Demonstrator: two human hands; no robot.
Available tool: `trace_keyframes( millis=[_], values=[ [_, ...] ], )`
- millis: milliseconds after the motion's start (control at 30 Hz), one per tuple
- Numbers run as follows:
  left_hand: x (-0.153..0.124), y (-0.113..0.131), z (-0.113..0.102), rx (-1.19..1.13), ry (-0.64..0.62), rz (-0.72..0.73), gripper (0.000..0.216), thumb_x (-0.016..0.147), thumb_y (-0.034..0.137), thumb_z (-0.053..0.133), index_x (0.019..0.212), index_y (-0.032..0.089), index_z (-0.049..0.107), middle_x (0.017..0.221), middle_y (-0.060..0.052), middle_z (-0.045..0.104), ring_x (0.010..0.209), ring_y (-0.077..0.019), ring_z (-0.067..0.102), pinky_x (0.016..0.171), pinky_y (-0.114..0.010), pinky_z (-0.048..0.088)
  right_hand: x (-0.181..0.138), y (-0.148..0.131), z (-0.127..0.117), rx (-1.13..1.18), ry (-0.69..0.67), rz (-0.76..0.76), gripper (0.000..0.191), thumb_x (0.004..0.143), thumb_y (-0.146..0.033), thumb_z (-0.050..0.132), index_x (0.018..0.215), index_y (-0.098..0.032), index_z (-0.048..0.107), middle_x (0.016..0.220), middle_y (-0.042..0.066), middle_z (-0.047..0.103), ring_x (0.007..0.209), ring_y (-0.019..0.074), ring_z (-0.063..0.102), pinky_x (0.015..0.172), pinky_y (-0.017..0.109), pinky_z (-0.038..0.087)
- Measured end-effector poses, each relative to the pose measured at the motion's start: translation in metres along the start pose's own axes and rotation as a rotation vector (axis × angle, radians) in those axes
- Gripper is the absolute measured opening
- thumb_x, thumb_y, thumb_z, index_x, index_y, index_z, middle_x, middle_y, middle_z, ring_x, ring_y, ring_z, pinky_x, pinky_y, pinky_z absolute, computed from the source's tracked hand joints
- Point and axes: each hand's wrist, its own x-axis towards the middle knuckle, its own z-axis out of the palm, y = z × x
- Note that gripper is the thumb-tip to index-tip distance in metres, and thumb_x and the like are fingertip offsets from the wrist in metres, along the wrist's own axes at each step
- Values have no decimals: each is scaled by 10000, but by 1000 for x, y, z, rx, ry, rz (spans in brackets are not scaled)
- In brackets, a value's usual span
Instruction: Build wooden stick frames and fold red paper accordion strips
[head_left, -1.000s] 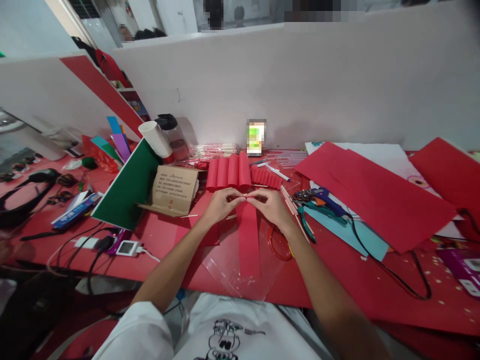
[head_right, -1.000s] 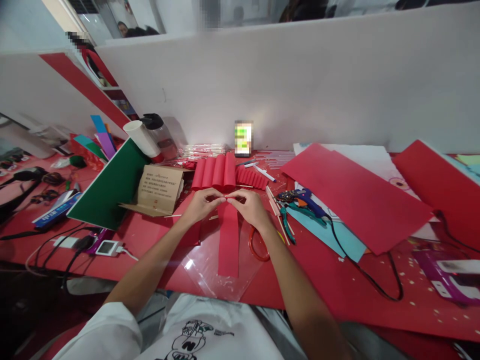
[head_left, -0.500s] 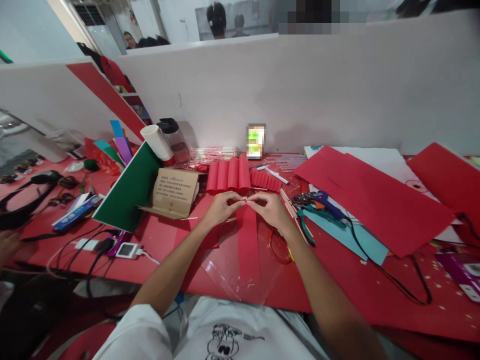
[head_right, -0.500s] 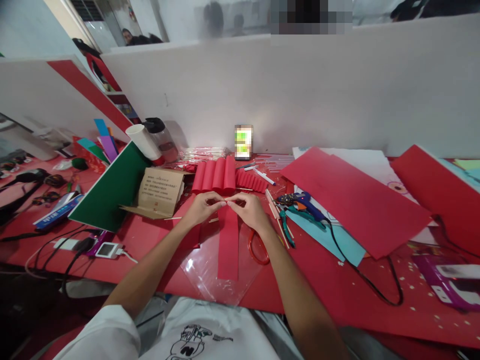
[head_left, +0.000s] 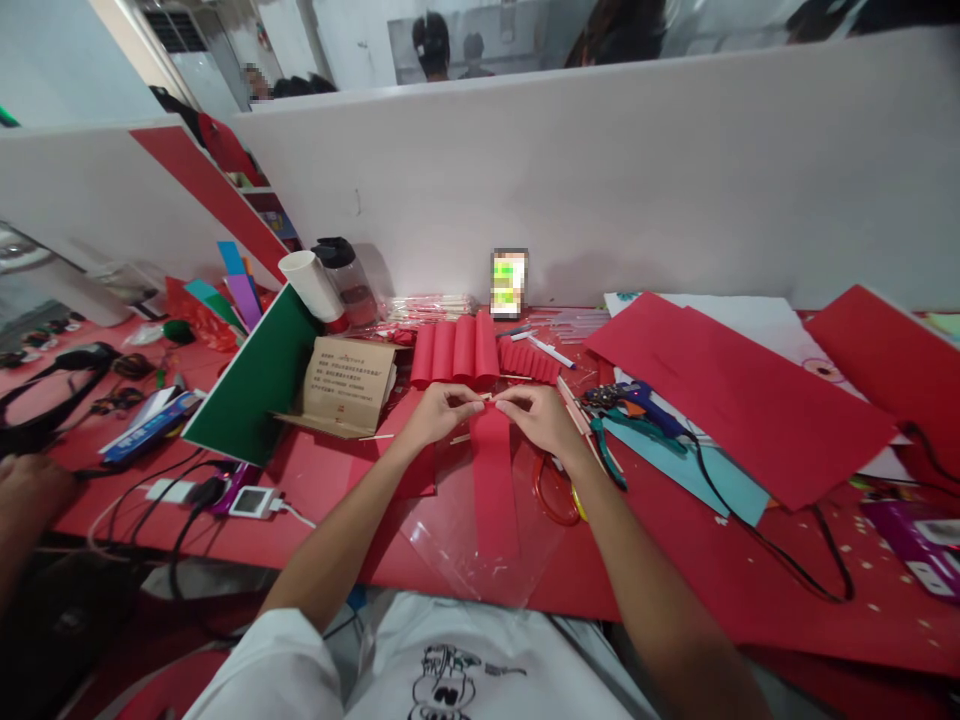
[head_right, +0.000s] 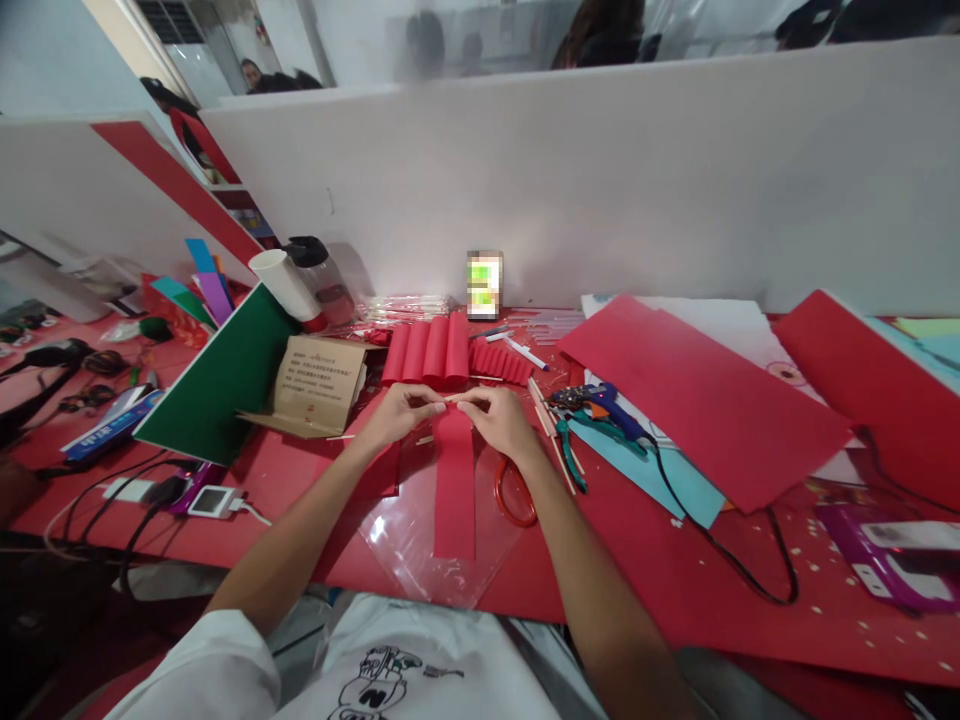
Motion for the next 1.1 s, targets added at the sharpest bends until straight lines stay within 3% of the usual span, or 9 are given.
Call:
trace_keyframes(
  millis=[400,633,800,967,1100],
  values=[
    [-1,-7,4,47,13,102,248,872,364,644,867,130,726,837,-55,733,765,-160,645,722,-260,483,-2,-1,10,53,25,7,131,866,-269,614,875,-187,716,915,62,761,845,207,697,748,308,518],
    [0,3,-2,-38,-14,18,276,831,401,698,872,137,768,864,-81,760,798,-198,675,764,-297,502,0,-4,7,55,29,20,149,863,-291,622,834,-184,722,870,69,767,810,211,698,745,318,531],
    [1,-2,-6,-62,-9,-21,294,804,430,717,841,142,764,833,-77,749,756,-190,652,739,-303,490,2,0,-3,57,-5,26,179,876,-300,608,886,-199,756,946,71,784,872,225,717,785,337,539],
    [4,-11,-7,-68,20,-30,353,791,501,723,819,150,732,776,-55,714,697,-164,605,686,-284,461,2,6,-15,20,119,75,238,885,-286,597,1060,-199,733,900,57,770,857,210,721,770,323,533],
    [3,-3,-7,-65,10,-14,369,796,511,710,824,144,721,781,-52,711,705,-162,606,688,-277,459,1,2,-11,90,5,59,255,860,-323,658,1075,-200,719,1004,67,765,919,203,713,811,315,535]
  ],
)
